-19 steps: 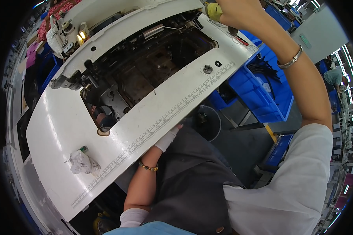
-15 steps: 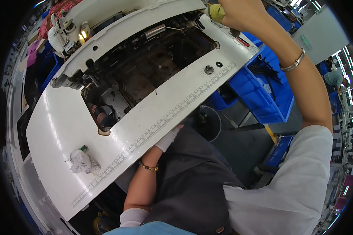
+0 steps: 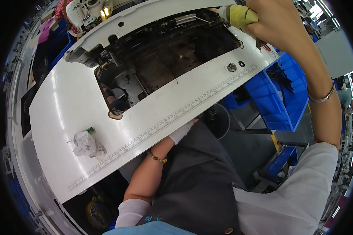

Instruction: Oiling and cleaning the internal components of an industrial sewing machine.

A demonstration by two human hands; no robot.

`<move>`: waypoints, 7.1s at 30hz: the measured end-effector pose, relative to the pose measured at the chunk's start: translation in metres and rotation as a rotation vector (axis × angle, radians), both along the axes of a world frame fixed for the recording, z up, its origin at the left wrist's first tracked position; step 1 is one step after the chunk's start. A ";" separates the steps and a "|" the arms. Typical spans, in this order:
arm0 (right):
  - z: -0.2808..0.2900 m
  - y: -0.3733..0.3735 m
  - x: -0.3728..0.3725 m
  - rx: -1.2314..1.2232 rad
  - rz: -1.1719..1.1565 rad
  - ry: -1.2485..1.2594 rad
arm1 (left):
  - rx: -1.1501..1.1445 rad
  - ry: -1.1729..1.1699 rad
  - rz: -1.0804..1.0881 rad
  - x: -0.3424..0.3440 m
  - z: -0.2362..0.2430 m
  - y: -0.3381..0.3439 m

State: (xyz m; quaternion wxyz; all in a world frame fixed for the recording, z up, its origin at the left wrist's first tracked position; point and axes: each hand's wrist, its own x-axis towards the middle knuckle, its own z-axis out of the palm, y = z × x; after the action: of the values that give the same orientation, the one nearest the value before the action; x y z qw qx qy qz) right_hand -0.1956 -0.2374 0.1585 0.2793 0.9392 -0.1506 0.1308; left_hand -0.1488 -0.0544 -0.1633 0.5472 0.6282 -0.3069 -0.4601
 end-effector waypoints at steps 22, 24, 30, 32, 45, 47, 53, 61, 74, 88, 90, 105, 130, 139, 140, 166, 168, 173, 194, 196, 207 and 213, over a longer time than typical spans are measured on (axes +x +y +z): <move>0.039 -0.004 0.031 0.284 -0.348 0.278 | 0.016 -0.611 -0.071 0.004 -0.001 0.006; 0.047 -0.005 0.034 0.355 -0.351 0.308 | 0.017 -0.271 -0.072 0.004 -0.001 0.005; 0.055 -0.013 0.041 0.462 -0.342 0.335 | 0.068 -0.587 -0.126 0.005 0.008 0.007; 0.055 -0.010 0.045 0.370 -0.350 0.362 | 0.089 -0.548 -0.136 0.006 0.010 0.006; 0.045 -0.003 0.043 -0.039 -0.250 0.270 | 0.108 -0.515 -0.144 0.008 0.016 0.006; 0.044 -0.002 0.041 -0.101 -0.163 0.254 | 0.068 -0.583 -0.098 0.005 0.014 0.007; 0.036 0.016 0.037 -0.175 -0.026 0.114 | -0.029 -0.762 0.017 0.004 0.002 0.009; 0.036 0.002 0.035 -0.169 0.022 0.105 | -0.007 -0.740 -0.044 0.004 0.009 0.009; 0.031 0.012 0.035 -0.201 0.043 0.086 | 0.011 -0.706 -0.054 0.003 0.006 0.009; 0.025 0.021 0.031 -0.091 0.093 0.020 | 0.099 -0.668 -0.140 0.004 0.014 0.010; 0.023 0.029 0.029 -0.101 0.206 -0.060 | 0.050 -0.701 -0.075 -0.001 0.010 0.011; 0.023 0.042 0.022 -0.121 0.144 -0.050 | -0.031 -0.522 -0.011 -0.013 -0.011 0.008; 0.021 0.069 0.022 -0.133 0.213 -0.031 | -0.015 -0.467 -0.044 -0.015 -0.025 0.003; 0.017 0.071 0.027 -0.208 0.254 -0.002 | 0.036 -0.363 -0.059 -0.011 -0.004 0.007; 0.016 0.072 0.028 -0.220 0.280 0.001 | 0.076 -0.371 -0.080 -0.010 0.004 0.007; 0.010 0.081 0.039 -0.179 0.281 0.072 | -0.045 -0.368 0.024 -0.018 -0.023 0.007; 0.009 0.084 0.037 -0.203 0.253 0.066 | -0.021 -0.385 0.004 -0.018 -0.019 0.008; 0.012 0.075 0.024 -0.071 0.315 0.079 | -0.014 -0.462 -0.033 -0.015 -0.009 0.010; -0.017 0.094 0.039 -0.286 0.273 0.058 | 0.040 -0.376 -0.028 -0.016 -0.010 0.008; -0.020 0.089 0.040 -0.270 0.292 0.068 | 0.114 -0.309 -0.076 -0.014 -0.004 0.009; -0.005 0.044 0.007 0.024 0.240 0.009 | 0.136 -0.499 -0.215 -0.012 0.000 0.011; -0.019 0.034 0.010 -0.120 0.273 0.039 | 0.129 -0.450 -0.190 -0.016 -0.008 0.010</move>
State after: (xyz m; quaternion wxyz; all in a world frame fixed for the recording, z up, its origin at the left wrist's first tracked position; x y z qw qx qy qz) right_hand -0.1859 -0.2034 0.1396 0.3174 0.9350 -0.0079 0.1581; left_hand -0.1651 -0.0448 -0.1713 0.3783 0.7166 -0.4486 -0.3768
